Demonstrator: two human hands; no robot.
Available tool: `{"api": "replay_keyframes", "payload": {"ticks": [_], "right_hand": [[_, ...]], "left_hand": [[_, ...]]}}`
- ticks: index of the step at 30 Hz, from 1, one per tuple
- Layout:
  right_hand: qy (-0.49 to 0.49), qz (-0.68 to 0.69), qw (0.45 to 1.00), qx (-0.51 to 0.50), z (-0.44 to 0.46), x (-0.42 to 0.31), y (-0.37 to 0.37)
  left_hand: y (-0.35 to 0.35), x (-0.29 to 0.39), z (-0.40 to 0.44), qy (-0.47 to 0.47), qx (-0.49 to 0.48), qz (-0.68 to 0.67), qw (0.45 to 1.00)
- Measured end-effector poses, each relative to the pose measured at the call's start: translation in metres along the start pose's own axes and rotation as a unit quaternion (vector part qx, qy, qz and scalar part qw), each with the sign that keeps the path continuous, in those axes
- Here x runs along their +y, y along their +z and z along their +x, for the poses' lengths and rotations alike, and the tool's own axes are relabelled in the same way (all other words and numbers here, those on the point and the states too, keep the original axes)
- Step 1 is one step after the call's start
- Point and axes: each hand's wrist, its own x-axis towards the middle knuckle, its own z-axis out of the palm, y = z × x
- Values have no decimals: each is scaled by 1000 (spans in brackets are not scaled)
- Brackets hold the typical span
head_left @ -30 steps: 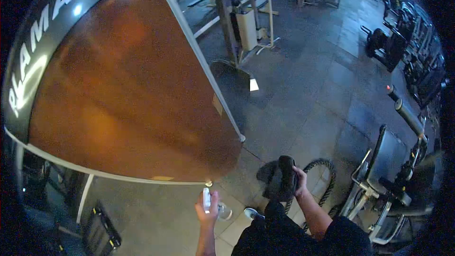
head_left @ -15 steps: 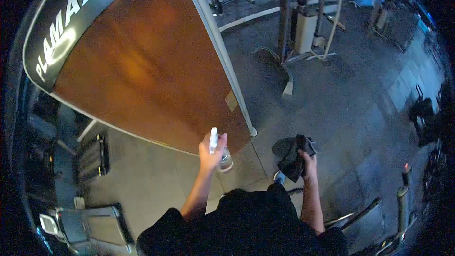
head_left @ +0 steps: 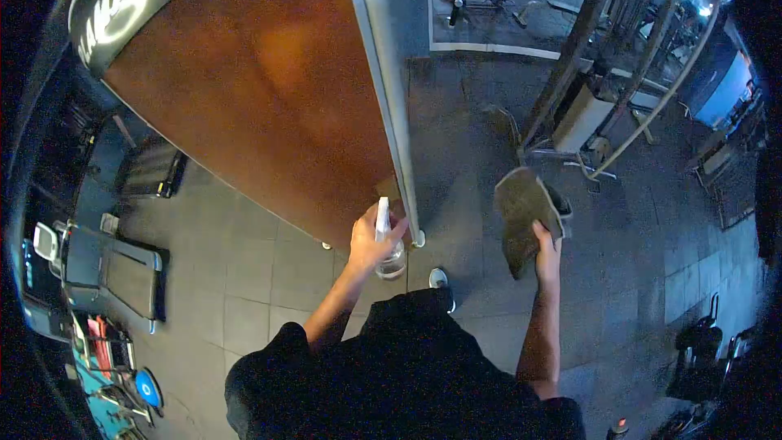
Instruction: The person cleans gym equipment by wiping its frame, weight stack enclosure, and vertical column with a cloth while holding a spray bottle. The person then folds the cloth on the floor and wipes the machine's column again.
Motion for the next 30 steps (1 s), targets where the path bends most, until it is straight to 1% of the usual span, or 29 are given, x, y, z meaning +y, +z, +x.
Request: {"api": "replay_keyframes", "payload": {"ticks": [1,3,4,5,6,7,8,9,10,11,13,15,16,18,19,21,22,23,24,25,26,27,28,29,30], "right_hand": [[1,0,1000,-4,11,-8,7],[-21,13,998,-61,35,-33,28],[-14,38,999,-36,44,-41,40],[-14,38,998,-45,60,-36,45],[-11,118,993,-26,78,-22,51],[-8,198,980,-7,99,-4,55],[-13,202,979,14,117,16,58],[-11,204,979,2,128,11,63],[83,325,941,-40,138,-1,70],[179,436,878,-79,144,-8,80],[199,449,862,-124,152,-16,99],[227,483,809,-245,167,-34,114],[238,480,803,-262,179,-29,120],[292,506,752,-306,199,-10,136],[306,499,743,-324,206,-5,142],[374,492,695,-369,223,4,153],[371,488,671,-416,227,13,161],[381,480,661,-432,233,23,166],[401,437,678,-434,238,26,170],[418,390,695,-436,247,30,173],[428,383,666,-477,259,37,175],[435,369,658,-492,272,35,172],[471,293,640,-531,295,29,165],[498,231,628,-551,304,26,158],[503,219,617,-563,314,31,159]], "left_hand": [[5,-2,3,-3,3,1,1000],[13,-2,17,21,38,18,999],[16,3,21,15,43,21,999],[21,11,28,11,76,14,997],[25,17,33,7,111,8,994],[28,24,38,4,120,9,993],[30,27,40,0,127,-10,992],[31,32,39,-9,134,-27,991],[33,38,39,-18,143,-22,989],[32,44,40,-42,144,-32,988],[35,59,42,-69,160,-38,984],[39,79,51,-26,200,-57,978],[43,88,54,-34,219,-51,974],[50,105,58,-35,248,-56,967],[52,113,58,-46,268,-49,961],[57,124,61,-105,267,44,957],[58,125,57,-117,286,49,950],[62,126,56,-98,292,79,948],[66,128,57,-81,297,109,945],[71,136,58,-93,314,111,938],[78,146,58,-98,322,100,936],[86,153,59,-102,331,89,934],[104,160,61,-107,330,158,924],[117,168,62,-121,346,158,917],[125,172,65,-123,361,132,915]]}}
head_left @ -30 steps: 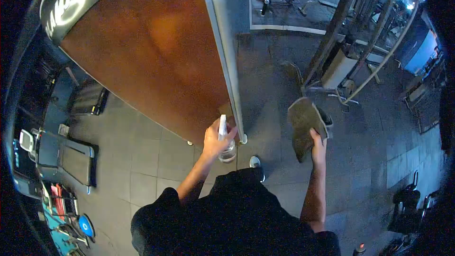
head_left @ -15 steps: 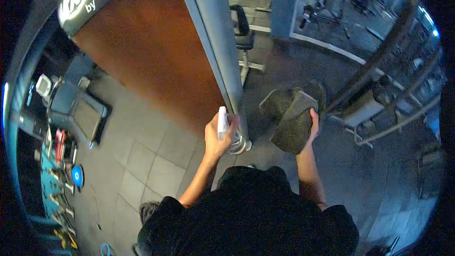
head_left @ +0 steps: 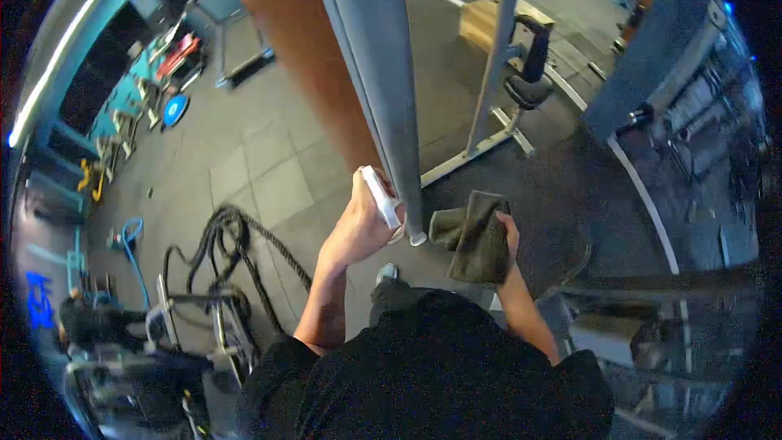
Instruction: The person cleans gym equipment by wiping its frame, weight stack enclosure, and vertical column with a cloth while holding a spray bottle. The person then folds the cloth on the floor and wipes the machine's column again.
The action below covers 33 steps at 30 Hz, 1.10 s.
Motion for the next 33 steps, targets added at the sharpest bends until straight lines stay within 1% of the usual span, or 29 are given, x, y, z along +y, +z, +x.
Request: {"api": "replay_keyframes", "payload": {"ticks": [1,2,3,5,6,7,9,11,13,14,15,17,18,19,21,22,23,24,25,27,28,29,32,33], "right_hand": [[24,-23,999,-9,1,-10,-13],[47,-47,998,-17,-1,-19,-24],[60,-54,996,-23,-8,-30,-24],[21,-41,999,20,-28,-49,-18],[-36,-47,998,37,-22,-55,-29],[-30,-49,998,28,-18,-60,-34],[-52,1,998,-35,-16,-67,-39],[-65,-5,997,-43,-18,-69,-39],[-84,-9,995,-49,-14,-69,-48],[-70,-7,996,-56,-3,-68,-64],[-56,-7,996,-63,2,-67,-75],[-56,0,996,-66,-6,-61,-84],[-50,5,996,-68,-11,-56,-85],[-53,7,996,-70,-21,-53,-79],[-41,8,998,-38,-49,-45,-71],[-43,9,998,-39,-61,-40,-67],[-54,-2,998,-15,-70,-34,-65],[-65,-12,998,8,-76,-29,-66],[-67,-12,998,5,-78,-25,-74],[-22,-4,1000,12,-82,-17,-100],[-16,-6,999,39,-82,-13,-110],[-15,-8,999,36,-82,-13,-121],[22,48,999,-12,-71,-13,-133],[27,47,998,-14,-71,-17,-128]], "left_hand": [[7,7,-5,-12,10,-24,1000],[13,13,-11,-23,22,8,999],[20,23,-17,-32,35,12,999],[27,43,-32,-106,57,-67,990],[38,43,-33,-84,81,-98,988],[42,48,-36,-84,90,-92,988],[48,59,-37,-66,135,-249,957],[52,60,-32,-52,127,-257,957],[52,82,-17,-37,135,-314,939],[51,89,-8,-35,132,-283,949],[50,91,0,-31,128,-283,950],[46,93,19,10,142,-242,960],[44,95,29,6,168,-292,942],[39,98,39,9,165,-291,942],[29,111,51,10,176,-234,956],[28,118,59,23,204,-221,953],[22,127,62,28,203,-220,954],[15,136,65,3,189,-173,967],[10,140,68,-23,177,-126,976],[5,138,78,-6,189,-133,973],[3,139,81,-18,192,-109,975],[1,139,85,-30,195,-83,977],[-4,142,95,-36,206,-72,975],[-4,140,97,-38,210,-69,974]]}}
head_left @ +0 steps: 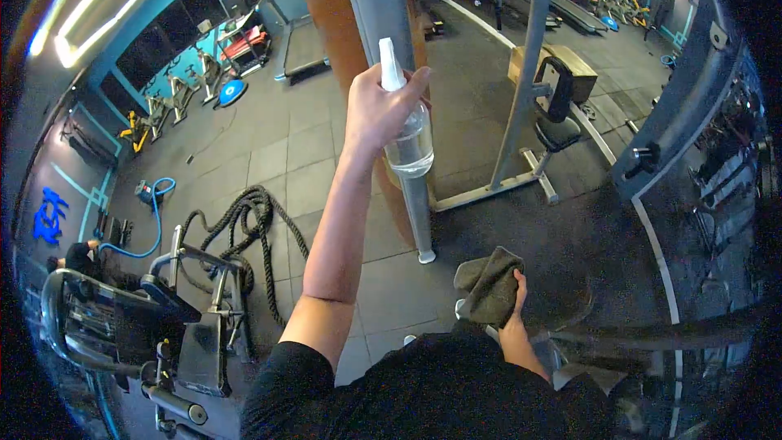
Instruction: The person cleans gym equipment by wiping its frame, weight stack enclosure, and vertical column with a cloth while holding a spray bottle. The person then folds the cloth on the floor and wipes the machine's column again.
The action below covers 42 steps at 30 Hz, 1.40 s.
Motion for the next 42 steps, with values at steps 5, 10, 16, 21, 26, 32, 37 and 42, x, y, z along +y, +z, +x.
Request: {"api": "replay_keyframes", "payload": {"ticks": [5,10,16,21,26,32,37,42], "right_hand": [[-2,-53,996,-69,30,-47,47],[-44,-70,992,-91,84,-102,48],[-78,-85,988,-98,129,-130,47],[-44,-73,991,-105,153,-124,34],[-34,-102,993,-44,191,-104,3],[-239,-410,875,-90,155,-64,115],[-425,-587,633,-274,169,-44,234],[-660,-575,358,-325,205,5,372]], "left_hand": [[3,7,26,22,34,-19,999],[-2,35,50,52,82,39,994],[-20,60,82,96,88,32,991],[-30,95,100,108,101,82,986],[-35,121,109,126,76,29,989],[-29,104,78,107,80,40,990],[-13,16,-30,51,85,-43,994],[-20,-78,-158,-144,80,12,986]]}}
